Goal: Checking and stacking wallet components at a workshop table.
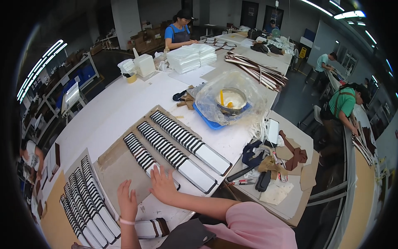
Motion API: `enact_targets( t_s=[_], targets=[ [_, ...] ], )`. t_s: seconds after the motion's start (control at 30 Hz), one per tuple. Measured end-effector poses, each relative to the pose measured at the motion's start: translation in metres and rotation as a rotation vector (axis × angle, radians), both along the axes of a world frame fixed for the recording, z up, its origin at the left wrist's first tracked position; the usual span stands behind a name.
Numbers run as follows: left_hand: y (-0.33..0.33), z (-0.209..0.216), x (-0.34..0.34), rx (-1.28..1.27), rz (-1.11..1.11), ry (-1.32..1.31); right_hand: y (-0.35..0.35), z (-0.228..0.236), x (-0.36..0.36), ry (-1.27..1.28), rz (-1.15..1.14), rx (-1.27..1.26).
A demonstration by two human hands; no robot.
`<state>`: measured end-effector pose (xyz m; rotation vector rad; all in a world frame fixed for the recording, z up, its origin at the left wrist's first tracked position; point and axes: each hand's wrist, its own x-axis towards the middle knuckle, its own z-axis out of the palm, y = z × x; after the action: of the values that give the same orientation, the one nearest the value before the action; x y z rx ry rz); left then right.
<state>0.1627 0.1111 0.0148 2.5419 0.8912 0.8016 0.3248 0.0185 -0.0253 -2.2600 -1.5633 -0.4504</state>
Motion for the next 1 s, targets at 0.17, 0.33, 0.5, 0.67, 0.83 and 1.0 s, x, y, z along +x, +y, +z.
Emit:
enact_targets(
  t_s=[0.17,0.33,0.5,0.67,0.83,1.0],
  targets=[
    [-0.051,-0.031,-0.106,-0.146,0.323,-0.121,-0.015,0.034,-0.044,0.635,0.745,-0.373],
    [-0.096,-0.033,-0.144,-0.177,0.508,-0.116,-0.042,0.039,-0.089,0.352,0.906,-0.278],
    [-0.096,-0.031,-0.143,-0.325,0.561,-0.292,-0.039,0.049,-0.093,0.318,0.787,-0.279],
    [-0.103,-0.032,-0.16,-0.475,0.574,-0.364,-0.041,0.047,-0.106,0.269,0.817,-0.366],
    [-0.108,-0.03,-0.167,-0.456,0.559,-0.394,-0.051,0.05,-0.104,0.242,0.807,-0.32],
    [-0.1,-0.042,-0.164,-0.578,0.583,-0.575,-0.048,0.054,-0.106,0.292,0.825,-0.341]
  ],
)
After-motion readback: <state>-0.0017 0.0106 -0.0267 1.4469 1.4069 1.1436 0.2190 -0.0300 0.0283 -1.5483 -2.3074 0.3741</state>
